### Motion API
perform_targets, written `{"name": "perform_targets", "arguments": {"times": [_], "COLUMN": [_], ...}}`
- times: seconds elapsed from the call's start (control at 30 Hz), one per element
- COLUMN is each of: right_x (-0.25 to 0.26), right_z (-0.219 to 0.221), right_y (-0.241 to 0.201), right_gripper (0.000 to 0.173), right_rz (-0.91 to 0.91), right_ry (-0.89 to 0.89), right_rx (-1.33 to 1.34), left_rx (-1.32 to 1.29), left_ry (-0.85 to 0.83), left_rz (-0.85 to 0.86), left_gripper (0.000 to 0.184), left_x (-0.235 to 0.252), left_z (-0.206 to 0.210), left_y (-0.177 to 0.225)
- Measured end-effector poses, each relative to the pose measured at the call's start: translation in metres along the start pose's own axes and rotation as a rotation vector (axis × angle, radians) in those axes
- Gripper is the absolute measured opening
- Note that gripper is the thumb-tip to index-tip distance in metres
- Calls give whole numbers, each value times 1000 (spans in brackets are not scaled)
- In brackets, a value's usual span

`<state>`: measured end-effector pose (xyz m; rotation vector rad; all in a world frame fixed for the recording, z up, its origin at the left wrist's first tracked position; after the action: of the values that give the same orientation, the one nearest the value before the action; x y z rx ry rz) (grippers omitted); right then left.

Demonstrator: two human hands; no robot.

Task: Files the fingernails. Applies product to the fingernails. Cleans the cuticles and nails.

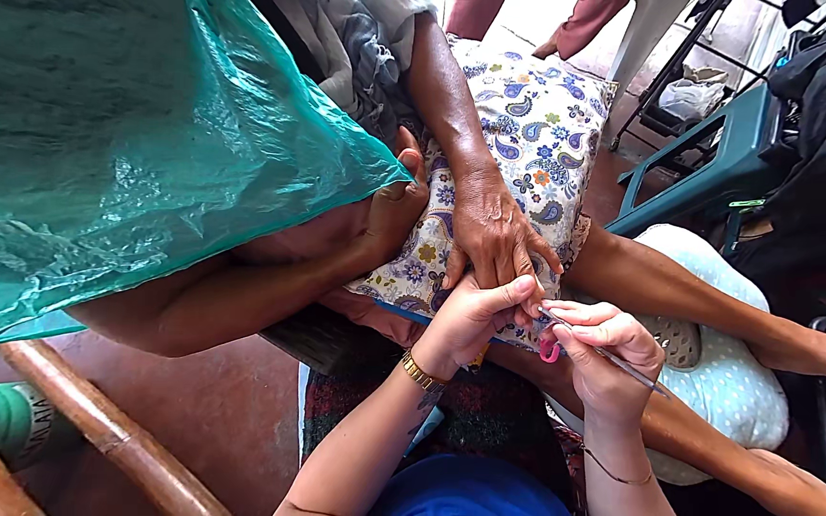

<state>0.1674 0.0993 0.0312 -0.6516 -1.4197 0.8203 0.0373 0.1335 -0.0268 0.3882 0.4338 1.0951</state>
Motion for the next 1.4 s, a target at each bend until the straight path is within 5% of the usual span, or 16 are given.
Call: {"name": "perform_targets", "arguments": {"times": [0.63, 1.4], "right_x": [-2, 2], "right_z": [-5, -6], "right_y": [26, 10], "right_gripper": [17, 19], "right_rz": [231, 141], "right_ry": [87, 26], "right_rx": [289, 127], "left_rx": [20, 15], "left_ry": [17, 29], "left_rz": [-5, 5], "left_gripper": [19, 16], "left_x": [0, 0], "left_z": [1, 1], "left_y": [1, 0]}}
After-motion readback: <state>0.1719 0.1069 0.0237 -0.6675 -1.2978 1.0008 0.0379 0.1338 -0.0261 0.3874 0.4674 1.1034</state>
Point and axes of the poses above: each hand's wrist, its own x-axis towards the middle knuckle, its own z-axis out of the palm, y = z × x, the point moved 10 cm from there along x, towards the middle knuckle, and after that the axes turned 9 degrees about -x, right-handed, at the moved point
